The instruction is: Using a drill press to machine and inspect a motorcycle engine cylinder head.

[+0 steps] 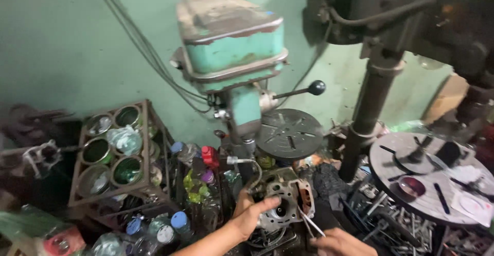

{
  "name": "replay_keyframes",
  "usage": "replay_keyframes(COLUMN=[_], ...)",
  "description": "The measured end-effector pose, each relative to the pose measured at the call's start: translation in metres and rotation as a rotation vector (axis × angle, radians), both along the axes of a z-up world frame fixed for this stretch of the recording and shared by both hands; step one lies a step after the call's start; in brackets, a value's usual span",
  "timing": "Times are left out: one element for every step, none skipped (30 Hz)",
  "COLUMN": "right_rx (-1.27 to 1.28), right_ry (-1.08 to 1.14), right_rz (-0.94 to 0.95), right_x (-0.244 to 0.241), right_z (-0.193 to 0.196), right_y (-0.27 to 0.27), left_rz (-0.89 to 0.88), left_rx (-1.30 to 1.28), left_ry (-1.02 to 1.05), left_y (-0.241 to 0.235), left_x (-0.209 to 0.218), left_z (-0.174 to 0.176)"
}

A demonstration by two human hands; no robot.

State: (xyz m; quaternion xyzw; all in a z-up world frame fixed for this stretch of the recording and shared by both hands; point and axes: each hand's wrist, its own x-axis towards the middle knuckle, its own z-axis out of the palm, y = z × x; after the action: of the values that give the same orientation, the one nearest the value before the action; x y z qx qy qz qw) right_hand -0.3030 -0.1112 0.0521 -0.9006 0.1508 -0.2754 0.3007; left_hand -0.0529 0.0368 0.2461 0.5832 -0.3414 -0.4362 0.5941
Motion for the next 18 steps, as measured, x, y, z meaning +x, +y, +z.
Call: replay_keyframes(right_rx=[-0.110,-0.114,-0.066,-0.017,-0.020,0.055,0.129,0.129,0.206,0.282,0.281,0.134,-0.018,-0.017,0.039,0.094,0.095,0.044], right_ry=[0.353,0.353,0.361,0.368,0.367,0.376,0.386,0.384,0.394,0.404,0.403,0.044,-0.313,-0.313,-0.226,-0.137,-0.137,-0.196], right_rz=[0.242,0.255,0.271,0.284,0.296,0.307,0.319,0.323,0.330,0.334,0.335,0.194,0.054,0.055,0.045,0.034,0.037,0.030], right_x=[-0.027,-0.019,-0.012,-0.004,0.003,0.011,0.018,0.024,0.030,0.034,0.035,0.034,0.033,0.035,0.036,0.037,0.040,0.042], right_z=[-0.071,-0.073,-0.075,-0.077,-0.077,-0.078,-0.078,-0.078,-0.078,-0.078,-0.048,-0.018,0.013,0.010,0.007,0.005,0.025,0.046], right_y=[-0.041,-0.042,-0.043,-0.044,-0.044,-0.043,-0.042,-0.039,-0.036,-0.034,-0.012,0.010,0.033,0.031,0.030,0.028,0.040,0.050], left_rz=[-0.029,-0.015,-0.012,-0.011,0.000,-0.007,-0.014,-0.011,-0.006,-0.003,-0.002,0.021,0.045,0.047,0.057,0.068,0.070,0.087], left_rx=[-0.234,-0.235,-0.275,-0.313,-0.314,-0.336,-0.358,-0.357,-0.406,-0.456,-0.456,-0.441,-0.425,-0.425,-0.414,-0.403,-0.402,-0.375], left_ry=[0.025,0.024,0.015,0.005,0.002,-0.004,-0.011,-0.013,-0.122,-0.231,-0.233,-0.201,-0.168,-0.169,-0.171,-0.172,-0.173,-0.176], left_y=[0.006,0.008,0.011,0.013,0.013,0.013,0.013,0.016,0.019,0.020,0.023,0.027,0.030,0.030,0.031,0.031,0.033,0.034], left_x=[-0.003,-0.002,0.000,0.001,0.003,0.004,0.006,0.005,0.005,0.003,0.002,-0.001,-0.003,-0.003,-0.003,-0.002,-0.002,-0.001], left_z=[0.016,0.017,0.018,0.019,0.016,0.014,0.012,0.017,0.021,0.026,0.028,0.030,0.032,0.030,0.029,0.028,0.029,0.031])
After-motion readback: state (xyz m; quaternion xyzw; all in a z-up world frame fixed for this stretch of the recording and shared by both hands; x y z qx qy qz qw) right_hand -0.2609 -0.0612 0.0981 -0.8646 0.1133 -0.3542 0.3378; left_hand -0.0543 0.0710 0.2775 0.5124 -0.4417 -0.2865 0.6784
